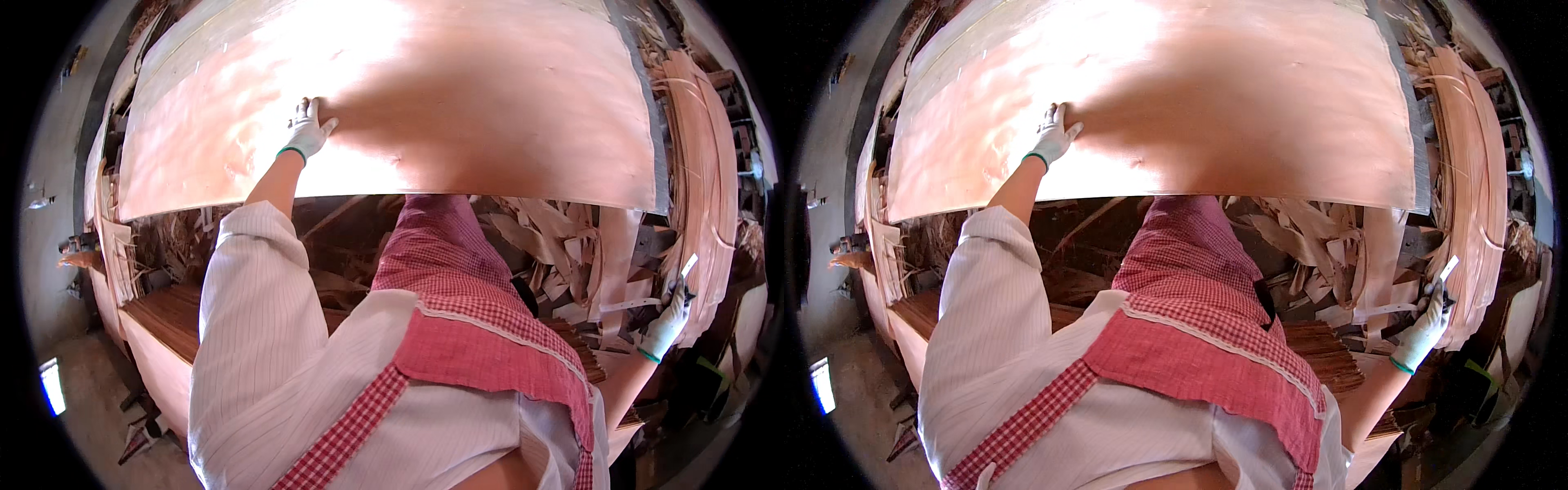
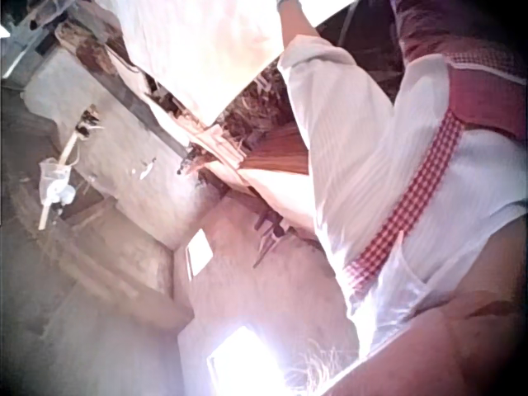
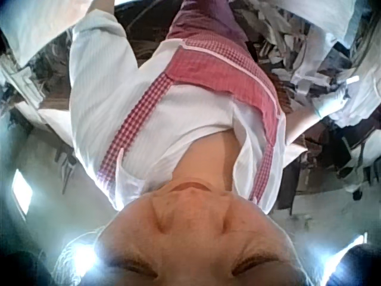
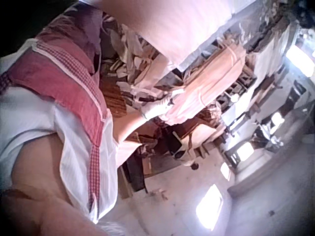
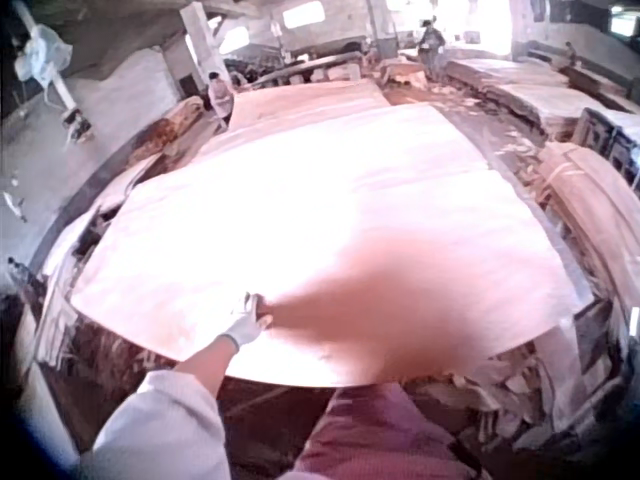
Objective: The person uses a long-handled peeling tool to remove thin layers of wood veneer from a large sheet on a workbench. They repeatedly peel, lift, and discard the veneer strips, then use a scraper to clean the surface and a measuring tape to mark the sheet.
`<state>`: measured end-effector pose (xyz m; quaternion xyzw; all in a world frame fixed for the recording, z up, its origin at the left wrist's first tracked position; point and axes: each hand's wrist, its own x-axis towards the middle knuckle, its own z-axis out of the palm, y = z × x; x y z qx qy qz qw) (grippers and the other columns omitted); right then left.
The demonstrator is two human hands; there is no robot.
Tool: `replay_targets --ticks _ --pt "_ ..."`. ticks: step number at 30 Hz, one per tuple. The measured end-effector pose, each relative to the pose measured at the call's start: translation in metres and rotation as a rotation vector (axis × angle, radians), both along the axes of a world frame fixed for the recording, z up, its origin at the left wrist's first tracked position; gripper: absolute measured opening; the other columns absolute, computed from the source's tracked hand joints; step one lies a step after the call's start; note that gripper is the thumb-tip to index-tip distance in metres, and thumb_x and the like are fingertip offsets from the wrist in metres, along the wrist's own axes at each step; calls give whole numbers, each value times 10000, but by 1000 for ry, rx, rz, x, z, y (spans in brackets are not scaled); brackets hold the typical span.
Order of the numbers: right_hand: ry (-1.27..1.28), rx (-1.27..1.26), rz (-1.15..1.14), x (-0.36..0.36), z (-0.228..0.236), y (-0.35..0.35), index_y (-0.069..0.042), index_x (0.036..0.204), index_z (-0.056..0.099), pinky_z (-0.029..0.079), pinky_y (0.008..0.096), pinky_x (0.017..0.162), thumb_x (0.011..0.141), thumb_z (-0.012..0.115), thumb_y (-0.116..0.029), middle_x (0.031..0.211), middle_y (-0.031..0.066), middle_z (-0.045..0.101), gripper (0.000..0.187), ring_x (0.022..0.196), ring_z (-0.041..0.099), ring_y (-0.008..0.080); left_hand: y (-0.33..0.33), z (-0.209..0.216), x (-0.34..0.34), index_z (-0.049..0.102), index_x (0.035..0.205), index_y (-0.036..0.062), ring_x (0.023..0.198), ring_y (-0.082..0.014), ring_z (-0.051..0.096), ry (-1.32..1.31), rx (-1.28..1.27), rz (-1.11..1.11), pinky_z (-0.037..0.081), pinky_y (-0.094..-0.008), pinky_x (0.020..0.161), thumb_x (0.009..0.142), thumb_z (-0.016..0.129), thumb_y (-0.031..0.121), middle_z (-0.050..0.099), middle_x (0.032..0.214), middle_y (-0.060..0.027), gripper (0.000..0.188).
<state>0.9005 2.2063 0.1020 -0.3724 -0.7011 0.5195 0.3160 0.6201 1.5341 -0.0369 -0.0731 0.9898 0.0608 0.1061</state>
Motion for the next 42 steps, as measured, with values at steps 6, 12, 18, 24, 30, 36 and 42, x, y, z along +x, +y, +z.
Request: replay_targets --ticks 6,12,18,24,30,36,42 --pt "-172 251 -42 49 12 46 -52 1054 672 338 229 546 922 573 -318 827 -1 561 313 666 454 88 2 1 -1 208 1485 90 1443 -316 121 -31 -13 28 151 -461 1158 901 528 488 124 1560 -164 776" --pt "-283 243 28 37 22 81 -21 1067 654 418 240 618 937 540 -169 895 43 627 227 748 530 103 0 6 -3 274 1446 60 1397 -344 235 23 -45 -9 235 -456 1127 871 584 450 226 1516 -187 761" --pt "-410 147 648 -146 58 -77 -48 1040 590 418 190 503 912 559 -62 816 27 630 132 656 547 49 22 32 -23 371 1396 68 1415 -371 175 -35 -222 -19 151 -557 1119 858 614 321 208 1519 -213 642" --pt "-275 141 947 -242 106 -176 -38 961 561 486 278 521 884 635 -77 703 53 626 113 574 586 101 188 127 -46 451 1333 1 1254 -283 473 215 838 -454 378 -402 1045 933 536 116 533 1293 -153 425" --pt "-7 242 1074 -288 120 -188 -32 966 547 515 282 604 868 649 -47 727 82 630 142 662 659 154 304 239 -58 561 1076 0 907 -127 611 -266 1819 -242 517 -269 780 886 542 -28 620 1002 -61 193" --pt "-139 -116 1089 -342 133 -187 -26 1001 557 466 238 531 876 664 -83 705 49 637 173 601 582 74 302 240 -99 573 1039 -3 824 -88 616 167 1736 -273 539 -247 723 923 582 35 630 959 -48 122" --pt "-429 -231 1312 -423 12 -215 0 914 601 447 259 506 895 613 -159 684 49 645 160 548 563 95 238 105 -170 611 935 15 775 -75 587 445 1505 318 506 -222 689 943 553 56 631 852 -17 72"
